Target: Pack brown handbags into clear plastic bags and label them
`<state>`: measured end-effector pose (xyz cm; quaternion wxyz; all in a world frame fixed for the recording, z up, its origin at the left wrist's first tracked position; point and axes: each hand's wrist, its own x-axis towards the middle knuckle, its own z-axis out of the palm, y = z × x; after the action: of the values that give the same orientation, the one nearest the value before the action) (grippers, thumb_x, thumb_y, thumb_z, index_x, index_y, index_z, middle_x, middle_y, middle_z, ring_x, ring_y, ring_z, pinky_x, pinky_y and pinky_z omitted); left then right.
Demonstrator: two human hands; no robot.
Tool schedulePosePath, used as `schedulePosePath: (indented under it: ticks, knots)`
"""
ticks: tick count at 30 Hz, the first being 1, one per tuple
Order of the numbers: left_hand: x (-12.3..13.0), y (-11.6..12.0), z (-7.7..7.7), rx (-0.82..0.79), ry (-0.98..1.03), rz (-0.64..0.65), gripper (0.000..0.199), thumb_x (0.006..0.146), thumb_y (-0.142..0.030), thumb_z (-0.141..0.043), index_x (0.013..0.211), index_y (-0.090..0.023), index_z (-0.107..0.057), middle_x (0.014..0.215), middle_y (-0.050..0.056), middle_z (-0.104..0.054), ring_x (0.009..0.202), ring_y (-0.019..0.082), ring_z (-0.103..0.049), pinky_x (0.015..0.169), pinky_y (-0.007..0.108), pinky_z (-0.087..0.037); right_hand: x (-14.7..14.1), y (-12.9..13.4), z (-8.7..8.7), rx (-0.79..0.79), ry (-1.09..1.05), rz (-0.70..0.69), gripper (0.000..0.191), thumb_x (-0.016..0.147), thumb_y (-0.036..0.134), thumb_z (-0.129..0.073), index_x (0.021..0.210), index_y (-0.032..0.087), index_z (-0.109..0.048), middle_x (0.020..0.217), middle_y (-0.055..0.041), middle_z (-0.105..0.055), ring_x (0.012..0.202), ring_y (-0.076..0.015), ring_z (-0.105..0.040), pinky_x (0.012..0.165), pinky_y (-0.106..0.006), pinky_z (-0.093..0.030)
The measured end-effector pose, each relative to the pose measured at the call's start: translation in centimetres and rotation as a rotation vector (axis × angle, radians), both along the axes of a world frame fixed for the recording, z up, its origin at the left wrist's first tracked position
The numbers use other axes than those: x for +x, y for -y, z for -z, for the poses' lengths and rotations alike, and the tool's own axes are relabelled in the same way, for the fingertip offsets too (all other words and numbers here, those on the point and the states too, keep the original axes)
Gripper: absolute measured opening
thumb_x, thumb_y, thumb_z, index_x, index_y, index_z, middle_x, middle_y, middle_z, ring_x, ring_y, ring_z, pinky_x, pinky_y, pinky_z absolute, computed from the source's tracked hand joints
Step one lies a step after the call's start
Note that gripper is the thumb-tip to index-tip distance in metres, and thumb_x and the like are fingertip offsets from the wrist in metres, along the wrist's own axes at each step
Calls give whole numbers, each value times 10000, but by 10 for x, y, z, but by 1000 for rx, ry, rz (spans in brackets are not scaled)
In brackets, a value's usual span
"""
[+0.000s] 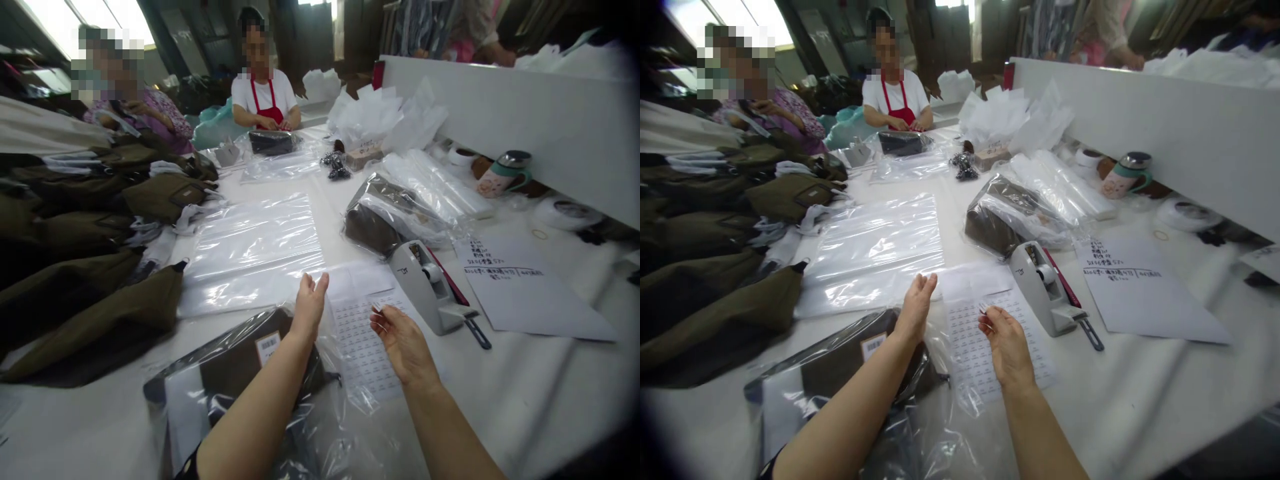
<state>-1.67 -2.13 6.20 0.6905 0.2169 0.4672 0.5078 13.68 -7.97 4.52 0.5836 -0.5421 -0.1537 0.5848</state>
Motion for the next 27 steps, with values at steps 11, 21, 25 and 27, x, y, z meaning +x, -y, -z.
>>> schedulePosePath:
  ticks: [11,21,25,27]
  knots:
    - [-145,243,-35,870,-1551,-71,320,761,-107,-576,1065,-206,-576,1076,87,-605,1100,241,-501,988,439,-402,-144,43,-81,37,25,-894,341,638,449,-740,687,169,-551,400,108,-312,331,-12,-188,328,-160,-130]
    - [-212,256,0,337,-1741,-41,504,845,-423,-517,1316,-264,-437,1374,85,-442,1298,353,-301,1043,616,-244,-289,56,-74,82,494,-1418,252,733,443,-581,718,196,-530,361,103,-368,278,-42,-219,285,-168,-142]
    - [-217,258,4,334,-1696,-7,519,854,-449,-493,1338,-283,-405,1393,80,-420,1316,350,-273,1049,625,-209,-297,42,-60,82,639,-1440,223,794,403,-521,735,189,-543,349,91,-391,259,-52,-235,277,-174,-152]
    - [-221,259,6,356,-1686,-6,516,856,-457,-489,1334,-281,-409,1386,80,-428,1313,348,-276,1046,626,-208,-299,37,-58,70,687,-1460,227,827,389,-486,749,185,-548,345,86,-398,247,-58,-241,271,-178,-158]
